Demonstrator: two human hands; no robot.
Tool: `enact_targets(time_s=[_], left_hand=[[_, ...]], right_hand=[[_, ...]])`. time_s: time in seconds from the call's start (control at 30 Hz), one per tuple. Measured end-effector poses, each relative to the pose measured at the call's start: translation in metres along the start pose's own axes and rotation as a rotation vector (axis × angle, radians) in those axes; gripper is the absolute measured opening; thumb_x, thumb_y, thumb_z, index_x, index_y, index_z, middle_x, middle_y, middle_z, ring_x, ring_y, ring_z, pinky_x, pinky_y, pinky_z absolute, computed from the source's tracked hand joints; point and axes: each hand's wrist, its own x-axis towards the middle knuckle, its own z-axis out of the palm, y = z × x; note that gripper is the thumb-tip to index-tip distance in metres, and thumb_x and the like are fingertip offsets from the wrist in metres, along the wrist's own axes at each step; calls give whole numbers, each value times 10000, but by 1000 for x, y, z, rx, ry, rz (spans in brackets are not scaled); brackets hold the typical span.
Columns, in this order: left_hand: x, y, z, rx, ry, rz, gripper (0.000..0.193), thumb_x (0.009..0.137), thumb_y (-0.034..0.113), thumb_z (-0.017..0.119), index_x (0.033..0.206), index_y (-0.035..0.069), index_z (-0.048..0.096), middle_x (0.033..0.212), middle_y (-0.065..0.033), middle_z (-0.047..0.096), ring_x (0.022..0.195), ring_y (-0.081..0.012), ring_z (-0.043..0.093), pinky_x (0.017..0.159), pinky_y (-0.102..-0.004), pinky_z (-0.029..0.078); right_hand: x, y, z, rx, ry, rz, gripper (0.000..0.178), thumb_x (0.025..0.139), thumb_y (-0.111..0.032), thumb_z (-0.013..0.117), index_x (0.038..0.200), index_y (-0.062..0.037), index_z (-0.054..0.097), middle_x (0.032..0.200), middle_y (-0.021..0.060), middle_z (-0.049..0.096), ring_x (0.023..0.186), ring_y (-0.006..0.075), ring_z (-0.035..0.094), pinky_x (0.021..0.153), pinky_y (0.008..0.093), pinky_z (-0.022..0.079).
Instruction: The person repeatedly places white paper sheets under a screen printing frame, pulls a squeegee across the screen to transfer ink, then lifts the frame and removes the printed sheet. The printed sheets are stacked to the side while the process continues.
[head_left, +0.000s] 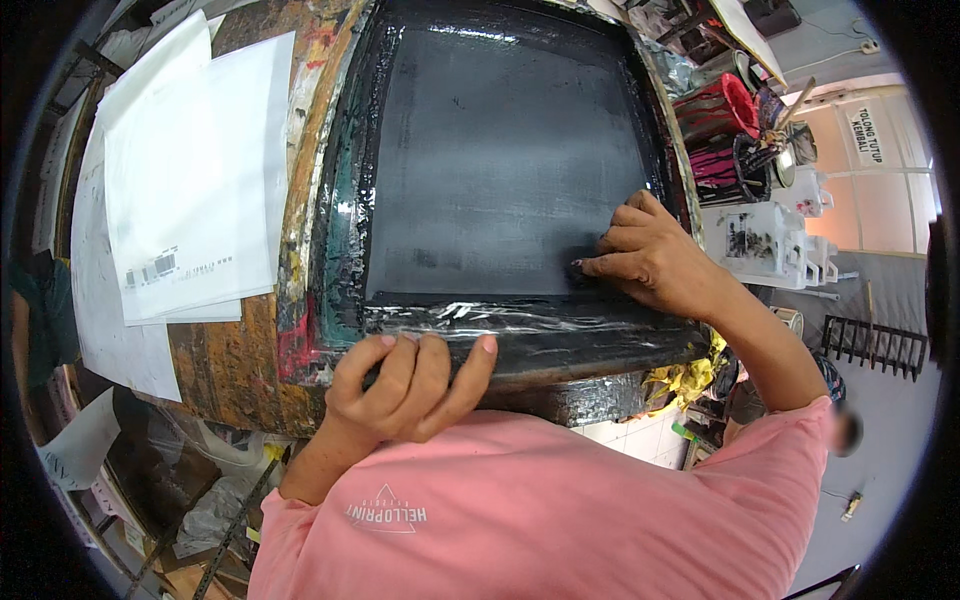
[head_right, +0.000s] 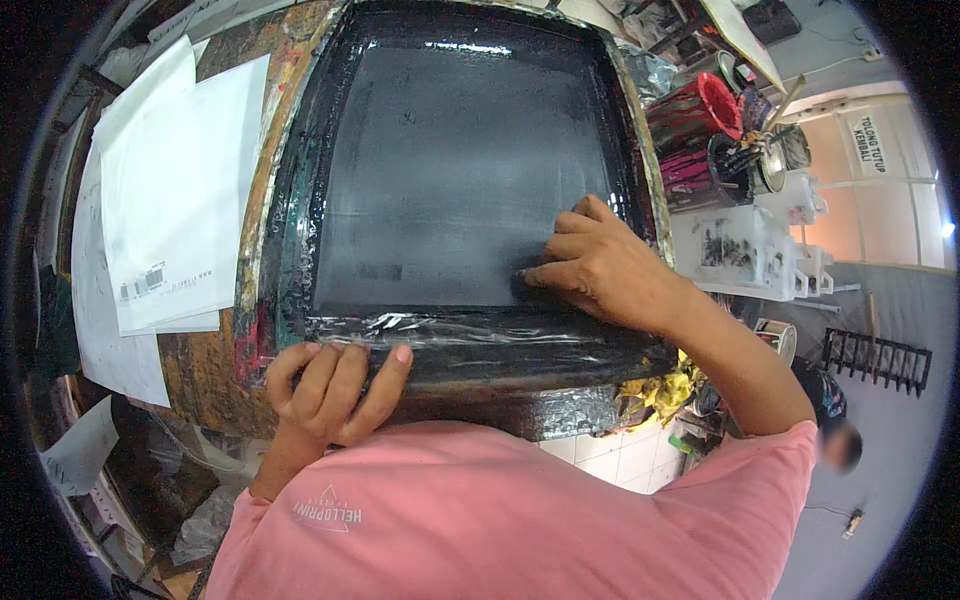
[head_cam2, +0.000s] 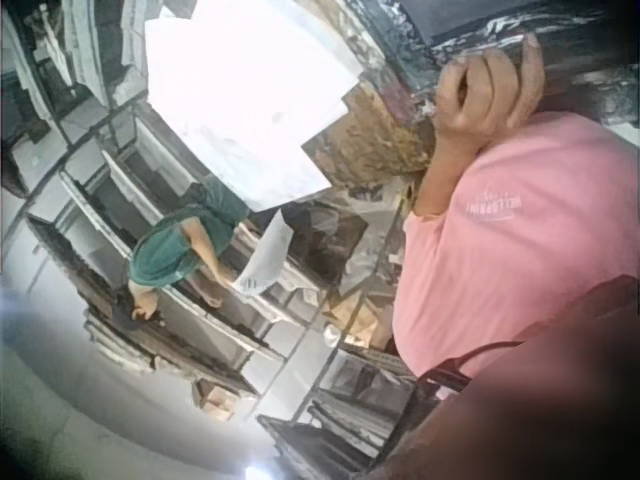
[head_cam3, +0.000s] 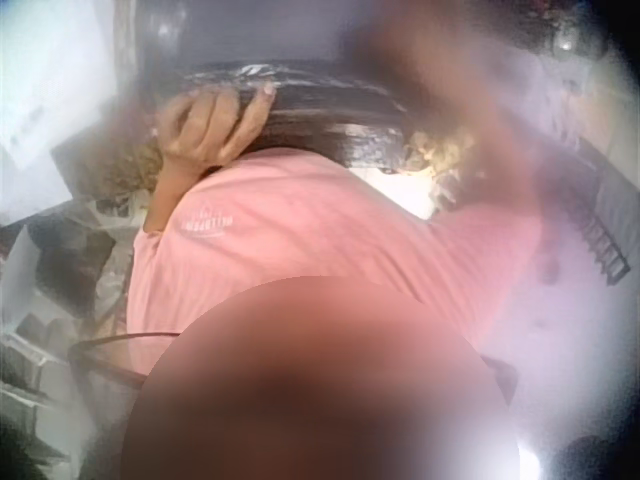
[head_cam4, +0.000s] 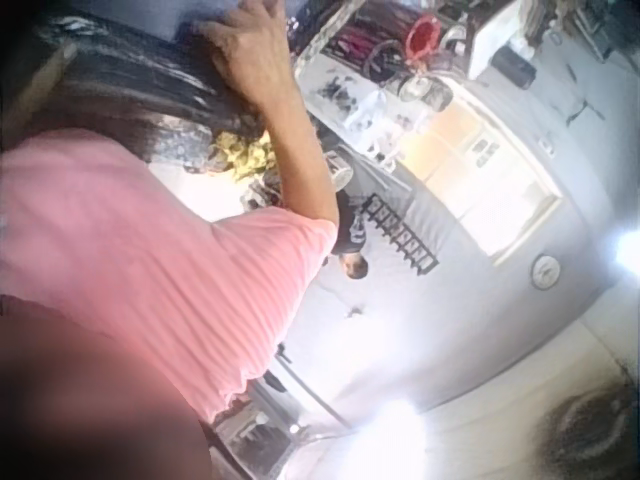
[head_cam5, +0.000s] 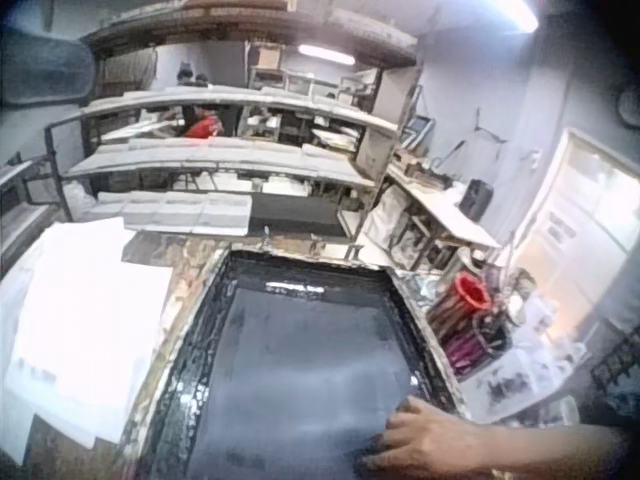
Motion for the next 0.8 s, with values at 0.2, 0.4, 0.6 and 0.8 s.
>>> enact_targets(time_s=[0.2,0.4,0.6,0.8], left_hand=[[3,-4,-9,-25,-86,5,313,944,218,707,1256,249,704,951,6,634,892,-157,581,886,-411,451],[5,-4,-5,-37,-63,-27,295,948,205,706,1239,247,709,925,18,641,873,-157,591,895,-413,450],[0,-3,-4,4,-59,13,277,957,258,708,1234,247,714,935,9,642,883,-162,585,896,-420,453],[0,-4,-3,18,-34,16,357,1062,483,543,1213,223,735,947,-8,625,907,-182,587,876,-429,465]], right_hand=[[111,-23,17,7,123,-260,259,789,-182,732,1039,-140,782,821,1,593,908,220,577,915,416,419],[99,-13,7,-140,54,-275,286,784,-217,715,1052,-154,791,856,-5,629,946,202,587,939,430,414],[-13,6,-16,-95,-103,47,375,747,-187,749,1118,-172,803,873,-27,614,927,192,574,950,429,405],[85,-20,12,-123,121,-249,160,833,-204,682,952,-162,780,874,0,664,974,204,618,947,420,423]])
